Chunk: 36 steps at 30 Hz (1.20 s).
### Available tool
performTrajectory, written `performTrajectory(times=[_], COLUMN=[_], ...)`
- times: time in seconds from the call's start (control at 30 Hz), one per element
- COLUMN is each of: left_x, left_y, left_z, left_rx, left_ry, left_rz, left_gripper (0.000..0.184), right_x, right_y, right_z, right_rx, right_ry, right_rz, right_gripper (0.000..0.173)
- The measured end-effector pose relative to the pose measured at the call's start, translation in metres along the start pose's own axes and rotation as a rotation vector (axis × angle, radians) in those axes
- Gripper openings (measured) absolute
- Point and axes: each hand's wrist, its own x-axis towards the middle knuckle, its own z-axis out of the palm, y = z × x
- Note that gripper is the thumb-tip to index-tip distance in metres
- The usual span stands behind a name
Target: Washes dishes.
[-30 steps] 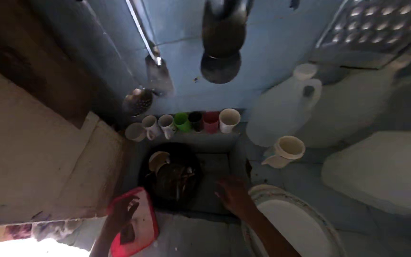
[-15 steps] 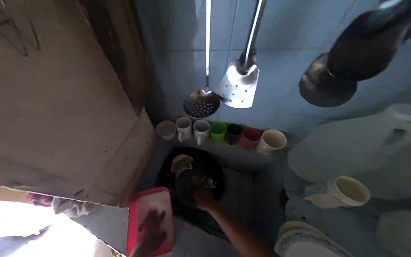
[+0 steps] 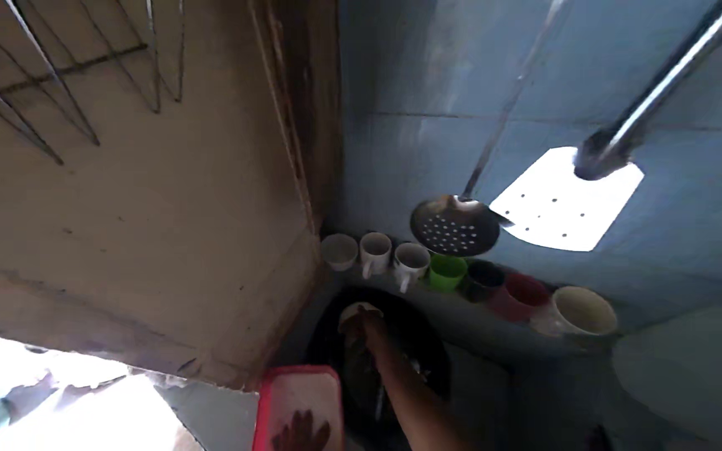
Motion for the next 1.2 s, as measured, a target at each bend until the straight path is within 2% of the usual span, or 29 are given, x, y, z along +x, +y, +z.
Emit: performTrajectory(times=[0.1,0.23,0.33,0.43,0.6,0.67,0.77,0.87,0.93,1.0,1.1,1.13,1.2], left_x=[-0.001,-0.002,0.003,0.005,0.000,-0.008,-0.019,-0.010,-0.003,-0.014,-0.058,-0.068,-0.074], left_y=[0.002,0.000,-0.002,0.001,-0.005,-0.011,-0.008,-0.018,-0.025,-0.015,0.038,0.058,0.095], left_z=[-0.002,0.003,0.005,-0.001,-0.008,-0.013,-0.012,-0.002,-0.005,-0.024,-0.061,-0.067,-0.072], left_rx=[-0.007,-0.035,0.012,0.018,0.025,-0.010,0.032,0.014,-0.095,-0.308,-0.641,-0.678,-0.516], left_ry=[-0.002,0.024,0.003,-0.051,-0.015,0.079,0.103,0.092,0.120,0.225,0.493,0.590,0.782], left_rz=[-0.006,-0.003,0.009,-0.017,0.066,0.113,0.052,0.090,0.138,0.154,0.213,0.268,0.376], left_gripper=[0.065,0.068,0.073,0.076,0.078,0.082,0.089,0.075,0.059,0.054,0.054,0.054,0.050], right_x=[0.012,-0.006,-0.031,-0.062,-0.103,-0.122,-0.147,-0.174,-0.195,-0.213,-0.231,-0.236,-0.247], right_y=[0.002,0.011,0.021,0.026,0.030,0.031,0.036,0.034,0.030,0.023,0.010,0.006,-0.001], right_z=[0.001,-0.020,-0.056,-0.087,-0.106,-0.110,-0.115,-0.114,-0.111,-0.106,-0.093,-0.087,-0.074], right_rx=[0.089,0.413,0.637,0.752,0.576,0.579,0.655,0.665,0.616,0.564,0.487,0.470,0.430], right_ry=[0.021,0.043,-0.029,-0.143,-0.187,-0.248,-0.317,-0.341,-0.364,-0.393,-0.452,-0.468,-0.497], right_rz=[0.007,0.081,0.086,0.025,-0.072,-0.155,-0.241,-0.288,-0.324,-0.357,-0.417,-0.443,-0.500], right_gripper=[0.049,0.043,0.036,0.037,0.030,0.033,0.038,0.038,0.039,0.035,0.033,0.033,0.033])
